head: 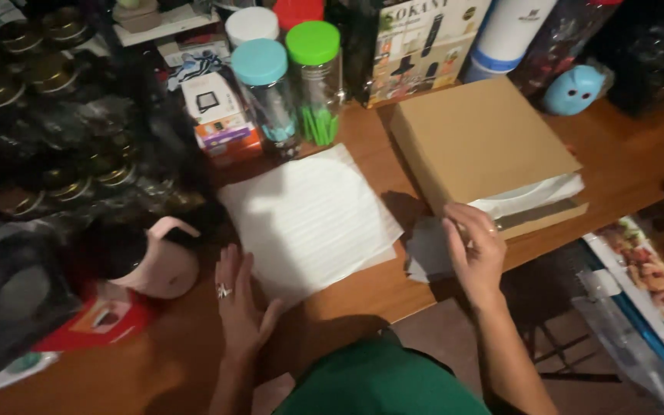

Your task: The person wipes a white plate with a gray cloth, turning it over to clean both sides. They then place the plate on a white paper towel and smooth the towel over it. The person repeats the wiping process on the plate and places it back on the towel.

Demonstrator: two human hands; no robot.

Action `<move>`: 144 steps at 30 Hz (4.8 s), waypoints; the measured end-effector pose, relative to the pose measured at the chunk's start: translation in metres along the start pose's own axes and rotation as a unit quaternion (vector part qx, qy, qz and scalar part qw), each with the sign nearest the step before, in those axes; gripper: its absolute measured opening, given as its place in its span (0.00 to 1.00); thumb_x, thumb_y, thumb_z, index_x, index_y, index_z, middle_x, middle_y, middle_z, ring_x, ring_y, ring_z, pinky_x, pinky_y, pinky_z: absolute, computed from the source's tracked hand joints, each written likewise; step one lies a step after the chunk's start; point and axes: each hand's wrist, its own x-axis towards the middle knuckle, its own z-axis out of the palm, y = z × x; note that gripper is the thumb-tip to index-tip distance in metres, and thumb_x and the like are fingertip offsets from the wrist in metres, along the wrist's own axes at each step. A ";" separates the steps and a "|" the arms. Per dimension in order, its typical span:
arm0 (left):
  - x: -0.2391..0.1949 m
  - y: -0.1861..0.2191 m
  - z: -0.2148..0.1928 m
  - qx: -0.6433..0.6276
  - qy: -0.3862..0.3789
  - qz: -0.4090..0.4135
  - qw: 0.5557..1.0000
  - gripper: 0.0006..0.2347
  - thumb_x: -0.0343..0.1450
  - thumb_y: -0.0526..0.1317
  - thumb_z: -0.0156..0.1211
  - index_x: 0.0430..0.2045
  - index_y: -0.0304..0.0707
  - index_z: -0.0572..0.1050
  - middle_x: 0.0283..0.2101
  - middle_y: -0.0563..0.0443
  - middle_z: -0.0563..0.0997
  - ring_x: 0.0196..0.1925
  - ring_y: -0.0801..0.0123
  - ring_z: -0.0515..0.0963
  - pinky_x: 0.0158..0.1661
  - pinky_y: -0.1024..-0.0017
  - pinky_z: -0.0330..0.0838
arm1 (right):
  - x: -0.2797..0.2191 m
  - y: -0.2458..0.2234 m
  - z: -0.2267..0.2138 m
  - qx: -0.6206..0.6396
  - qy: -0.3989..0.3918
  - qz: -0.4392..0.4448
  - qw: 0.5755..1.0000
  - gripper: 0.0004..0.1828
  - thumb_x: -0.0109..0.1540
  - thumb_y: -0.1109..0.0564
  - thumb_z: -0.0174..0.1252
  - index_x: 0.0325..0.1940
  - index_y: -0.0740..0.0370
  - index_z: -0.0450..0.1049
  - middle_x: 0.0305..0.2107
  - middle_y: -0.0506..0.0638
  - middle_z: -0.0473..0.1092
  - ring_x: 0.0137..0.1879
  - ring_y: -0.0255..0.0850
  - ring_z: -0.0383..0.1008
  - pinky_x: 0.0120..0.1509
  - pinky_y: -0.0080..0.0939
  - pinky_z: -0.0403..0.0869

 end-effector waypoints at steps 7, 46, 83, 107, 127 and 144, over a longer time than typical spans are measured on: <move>0.032 0.078 0.065 -0.006 -0.023 0.113 0.993 0.31 0.67 0.46 0.69 0.65 0.38 0.67 0.73 0.43 0.64 0.78 0.49 0.58 0.77 0.48 0.46 | 0.027 0.077 -0.068 -0.167 -0.046 -0.030 0.984 0.15 0.58 0.72 0.63 0.48 0.66 0.78 0.41 0.52 0.77 0.46 0.49 0.76 0.55 0.44 0.72; 0.119 0.214 0.253 0.038 0.013 0.342 0.939 0.24 0.72 0.55 0.60 0.56 0.38 0.74 0.59 0.45 0.77 0.67 0.45 0.74 0.66 0.44 0.64 | 0.057 0.235 -0.089 -0.210 -0.179 -0.231 0.933 0.09 0.66 0.50 0.59 0.37 0.57 0.77 0.23 0.55 0.72 0.34 0.55 0.76 0.45 0.53 0.75; 0.156 0.250 0.303 0.105 0.113 0.354 0.922 0.02 0.68 0.26 0.59 0.31 0.25 0.75 0.21 0.34 0.79 0.58 0.36 0.80 0.69 0.36 0.63 | 0.066 0.220 -0.088 -0.213 -0.047 -0.451 0.865 0.06 0.68 0.59 0.58 0.40 0.59 0.81 0.35 0.54 0.76 0.40 0.46 0.79 0.53 0.46 0.79; 0.133 0.267 0.257 -0.007 0.068 0.426 0.902 0.02 0.73 0.28 0.56 0.34 0.29 0.77 0.31 0.38 0.81 0.52 0.53 0.83 0.64 0.30 0.68 | 0.030 0.200 -0.140 -0.166 -0.075 -0.272 0.945 0.09 0.70 0.55 0.55 0.43 0.55 0.81 0.40 0.49 0.78 0.51 0.47 0.79 0.65 0.52 0.73; 0.139 0.208 0.254 0.000 0.047 0.369 0.928 0.08 0.73 0.35 0.62 0.44 0.43 0.80 0.53 0.52 0.81 0.62 0.55 0.78 0.65 0.43 0.67 | 0.003 0.157 -0.147 -0.197 -0.111 -0.217 0.950 0.10 0.70 0.54 0.52 0.46 0.54 0.79 0.42 0.48 0.77 0.53 0.46 0.78 0.64 0.55 0.72; 0.134 0.181 0.284 0.056 -0.061 0.343 0.936 0.12 0.76 0.39 0.54 0.53 0.51 0.75 0.61 0.58 0.76 0.66 0.66 0.73 0.70 0.55 0.58 | 0.009 0.120 -0.148 -0.168 -0.123 -0.233 0.950 0.18 0.73 0.51 0.44 0.45 0.53 0.81 0.40 0.48 0.79 0.46 0.44 0.80 0.57 0.49 0.76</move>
